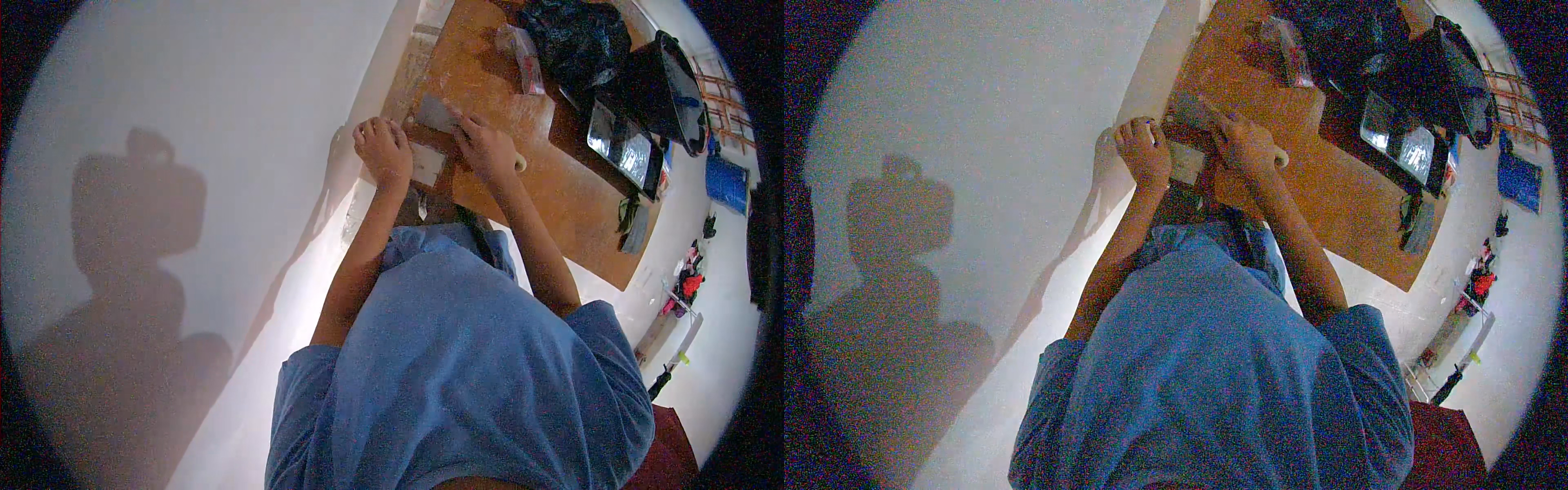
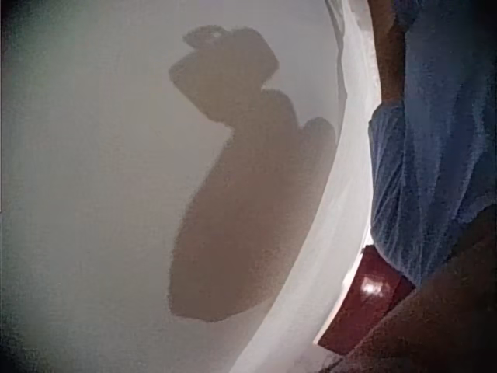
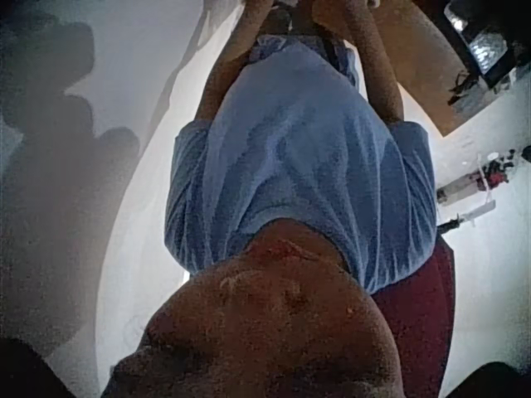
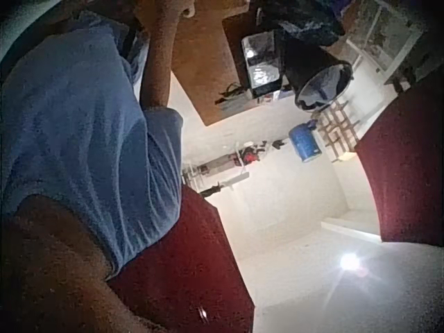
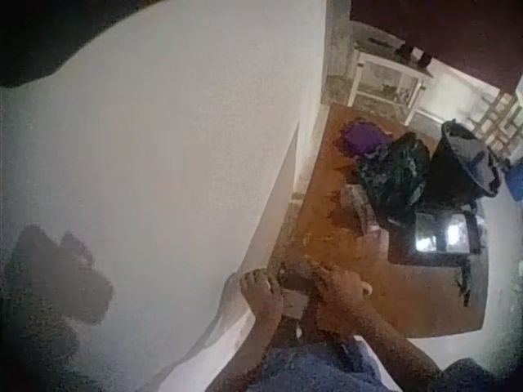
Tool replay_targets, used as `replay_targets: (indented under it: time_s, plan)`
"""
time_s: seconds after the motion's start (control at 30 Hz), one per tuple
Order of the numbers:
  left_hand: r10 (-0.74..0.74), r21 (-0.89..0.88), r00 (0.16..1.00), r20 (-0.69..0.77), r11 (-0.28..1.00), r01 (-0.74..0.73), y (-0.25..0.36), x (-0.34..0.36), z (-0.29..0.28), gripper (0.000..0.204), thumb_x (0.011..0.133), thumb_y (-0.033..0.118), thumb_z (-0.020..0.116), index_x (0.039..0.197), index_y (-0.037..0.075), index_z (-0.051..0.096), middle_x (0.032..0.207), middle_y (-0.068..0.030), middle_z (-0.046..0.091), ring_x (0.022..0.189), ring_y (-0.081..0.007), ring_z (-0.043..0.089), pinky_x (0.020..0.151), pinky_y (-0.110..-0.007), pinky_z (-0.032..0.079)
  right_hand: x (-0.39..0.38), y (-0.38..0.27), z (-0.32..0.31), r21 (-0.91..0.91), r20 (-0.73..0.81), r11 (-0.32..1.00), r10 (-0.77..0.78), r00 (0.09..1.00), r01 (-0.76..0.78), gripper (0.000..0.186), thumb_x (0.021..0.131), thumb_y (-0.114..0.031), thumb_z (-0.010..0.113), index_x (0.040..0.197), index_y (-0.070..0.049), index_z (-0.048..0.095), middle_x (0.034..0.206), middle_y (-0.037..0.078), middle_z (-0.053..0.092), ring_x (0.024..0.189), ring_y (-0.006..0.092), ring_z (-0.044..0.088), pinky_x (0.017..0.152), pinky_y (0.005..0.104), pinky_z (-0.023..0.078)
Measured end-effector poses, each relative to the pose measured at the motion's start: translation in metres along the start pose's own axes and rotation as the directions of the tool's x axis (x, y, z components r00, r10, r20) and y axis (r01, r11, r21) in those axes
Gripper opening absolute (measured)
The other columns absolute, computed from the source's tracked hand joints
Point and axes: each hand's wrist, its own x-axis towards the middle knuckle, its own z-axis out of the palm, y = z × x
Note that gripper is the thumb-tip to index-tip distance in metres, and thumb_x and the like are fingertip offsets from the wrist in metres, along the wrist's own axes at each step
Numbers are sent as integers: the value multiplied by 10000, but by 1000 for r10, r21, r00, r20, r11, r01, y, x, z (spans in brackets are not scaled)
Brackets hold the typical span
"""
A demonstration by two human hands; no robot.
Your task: Patching a hole in a wall with putty using a putty knife.
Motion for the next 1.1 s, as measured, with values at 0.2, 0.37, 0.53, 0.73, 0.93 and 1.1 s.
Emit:
replay_targets:
  time_s: [0.2,0.37,0.53,0.73,0.93,1.1]
  plan:
    - [-18,-19,1000,10,1000,18,0,0,-1,197,898,205,554,970,23,582,1080,-162,567,1111,-370,475,922,-515,397,2,0,-3,-22,26,1000,13,1000,-12,526,937,-275,549,1430,-377,397,1013,123,668,742,365,665,637,476,548]
    - [-15,-25,1000,-15,1000,15,3,0,-3,197,903,204,548,961,17,578,1063,-161,568,1096,-365,480,908,-512,402,1,2,2,-27,48,1000,2,999,0,534,924,-257,560,1423,-373,408,992,119,673,746,368,666,649,473,549]
    - [1,3,1000,10,1000,-1,-2,0,0,200,901,197,550,973,12,574,1053,-156,563,1108,-358,472,917,-505,392,-1,-5,-2,50,-42,999,-13,999,15,555,916,-259,569,1431,-373,395,989,112,676,764,365,669,652,474,550]
    - [26,-6,1000,0,1000,-26,1,-1,-2,210,898,195,560,1004,14,566,1074,-160,548,1114,-365,464,930,-504,382,2,2,5,-47,28,997,56,998,-55,569,914,-246,578,1435,-376,389,1018,102,675,805,348,674,665,459,556]
    - [6,-57,1000,7,998,-6,-1,0,-4,197,896,183,567,1007,20,570,1068,-157,550,1118,-360,458,926,-507,382,6,-4,2,-31,-6,999,28,1000,-28,570,908,-273,594,1432,-380,397,984,114,677,789,333,672,647,451,555]
    - [16,-11,999,29,1000,-16,-1,1,-3,179,892,169,571,1002,27,571,1068,-151,550,1110,-353,458,923,-504,384,9,-11,-15,-79,91,996,48,995,-41,538,903,-269,601,1410,-361,443,986,128,676,785,335,672,648,451,553]
